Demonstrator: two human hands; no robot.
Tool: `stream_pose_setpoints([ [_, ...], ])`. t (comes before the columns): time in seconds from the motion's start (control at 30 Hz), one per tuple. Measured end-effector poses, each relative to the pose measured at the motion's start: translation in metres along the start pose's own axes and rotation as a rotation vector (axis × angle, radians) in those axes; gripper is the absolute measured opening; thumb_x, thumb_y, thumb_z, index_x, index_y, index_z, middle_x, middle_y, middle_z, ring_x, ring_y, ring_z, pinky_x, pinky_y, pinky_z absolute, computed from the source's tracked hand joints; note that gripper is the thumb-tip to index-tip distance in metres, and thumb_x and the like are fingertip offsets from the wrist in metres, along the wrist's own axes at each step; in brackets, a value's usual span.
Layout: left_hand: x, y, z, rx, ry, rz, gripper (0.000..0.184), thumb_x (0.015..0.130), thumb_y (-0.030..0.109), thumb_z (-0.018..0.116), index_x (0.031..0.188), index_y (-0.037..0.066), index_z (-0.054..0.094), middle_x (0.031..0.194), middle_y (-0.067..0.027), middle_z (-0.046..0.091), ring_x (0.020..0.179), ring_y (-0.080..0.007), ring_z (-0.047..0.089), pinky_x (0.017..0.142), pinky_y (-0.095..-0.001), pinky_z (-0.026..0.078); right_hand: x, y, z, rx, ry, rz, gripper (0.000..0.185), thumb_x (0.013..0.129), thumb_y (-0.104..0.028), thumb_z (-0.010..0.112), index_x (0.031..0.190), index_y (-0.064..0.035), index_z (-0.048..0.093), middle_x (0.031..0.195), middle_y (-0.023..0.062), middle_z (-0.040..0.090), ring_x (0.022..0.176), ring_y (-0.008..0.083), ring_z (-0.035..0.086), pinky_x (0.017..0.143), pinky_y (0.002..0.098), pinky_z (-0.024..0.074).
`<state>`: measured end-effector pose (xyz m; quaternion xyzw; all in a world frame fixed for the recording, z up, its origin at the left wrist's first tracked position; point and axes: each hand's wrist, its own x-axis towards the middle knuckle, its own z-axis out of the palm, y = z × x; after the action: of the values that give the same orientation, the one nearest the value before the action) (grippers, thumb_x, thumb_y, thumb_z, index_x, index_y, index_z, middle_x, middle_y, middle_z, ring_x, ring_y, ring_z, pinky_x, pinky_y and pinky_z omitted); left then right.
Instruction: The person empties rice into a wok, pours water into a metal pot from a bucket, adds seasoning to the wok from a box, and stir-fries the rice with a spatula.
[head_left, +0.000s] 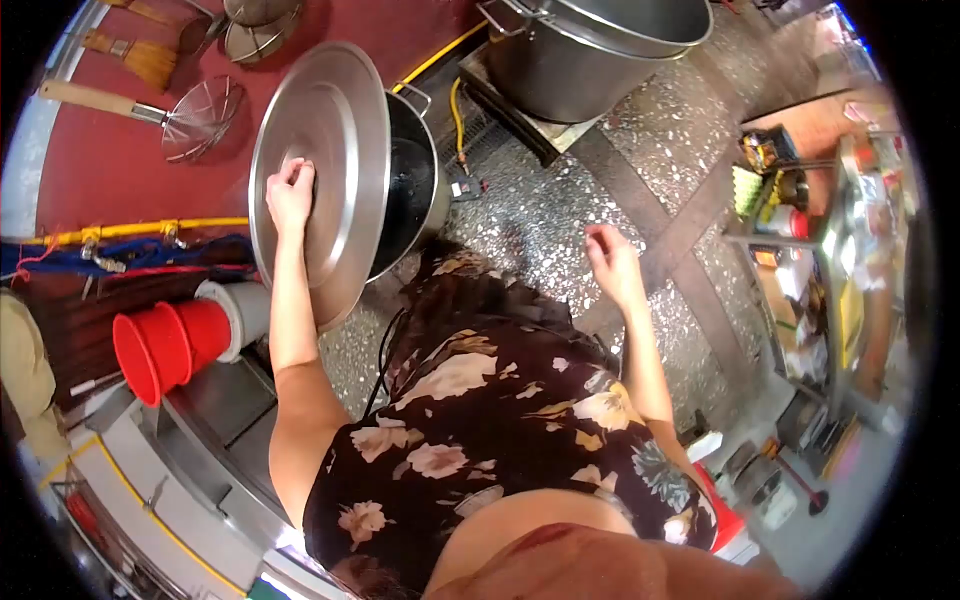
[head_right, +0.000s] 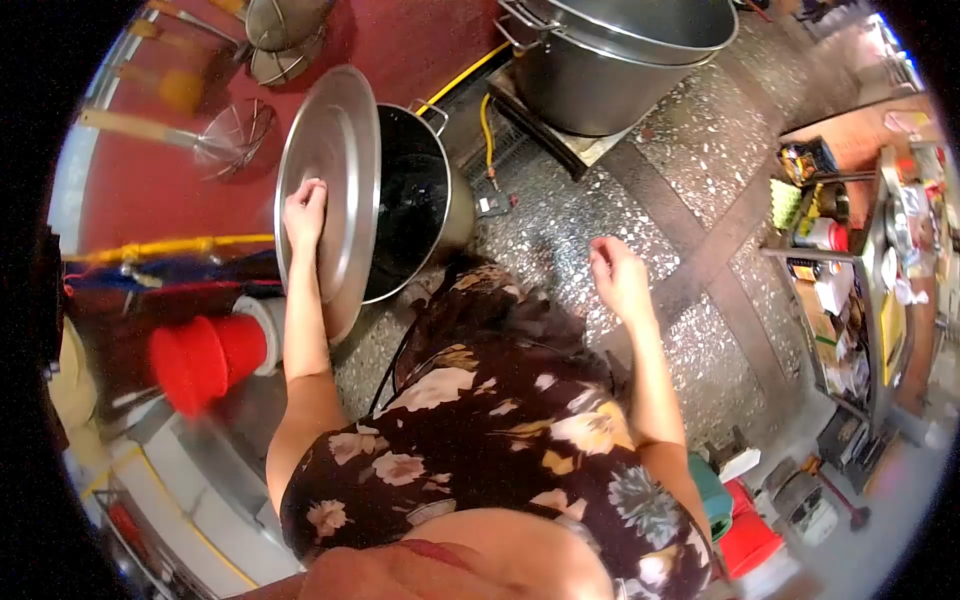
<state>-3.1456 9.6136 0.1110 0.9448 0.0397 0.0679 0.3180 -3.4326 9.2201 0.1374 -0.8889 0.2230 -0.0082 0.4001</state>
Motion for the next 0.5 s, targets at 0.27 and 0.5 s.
stream_pose_setpoints([
  [0.27,-0.003,-0.073,0.075,0.452,0.082,-0.085,0.042,0.073,0.037,0.066,0.107,0.012,0.066,0.098,-0.0148,0.055,0.093,-0.0310,0.055,0.081,-0.0417,0.047,0.055,-0.009,0.011,-0.122,-0.207,-0.152,0.020,0.085,-0.014,0.053,0.100,-0.0022,0.057,0.091,0.0203,0.061,0.084,0.0371,0.060,0.074,0.0425,0.0482],
  [0.5,-0.005,-0.074,0.128,0.454,0.110,-0.066,0.041,0.074,0.038,0.064,0.106,0.011,0.063,0.100,-0.0138,0.052,0.095,-0.0327,0.053,0.080,-0.0439,0.047,0.073,0.001,0.005,-0.139,-0.306,-0.089,0.018,0.085,-0.012,0.054,0.099,-0.0015,0.055,0.090,0.0212,0.061,0.084,0.0366,0.061,0.074,0.0432,0.0483],
])
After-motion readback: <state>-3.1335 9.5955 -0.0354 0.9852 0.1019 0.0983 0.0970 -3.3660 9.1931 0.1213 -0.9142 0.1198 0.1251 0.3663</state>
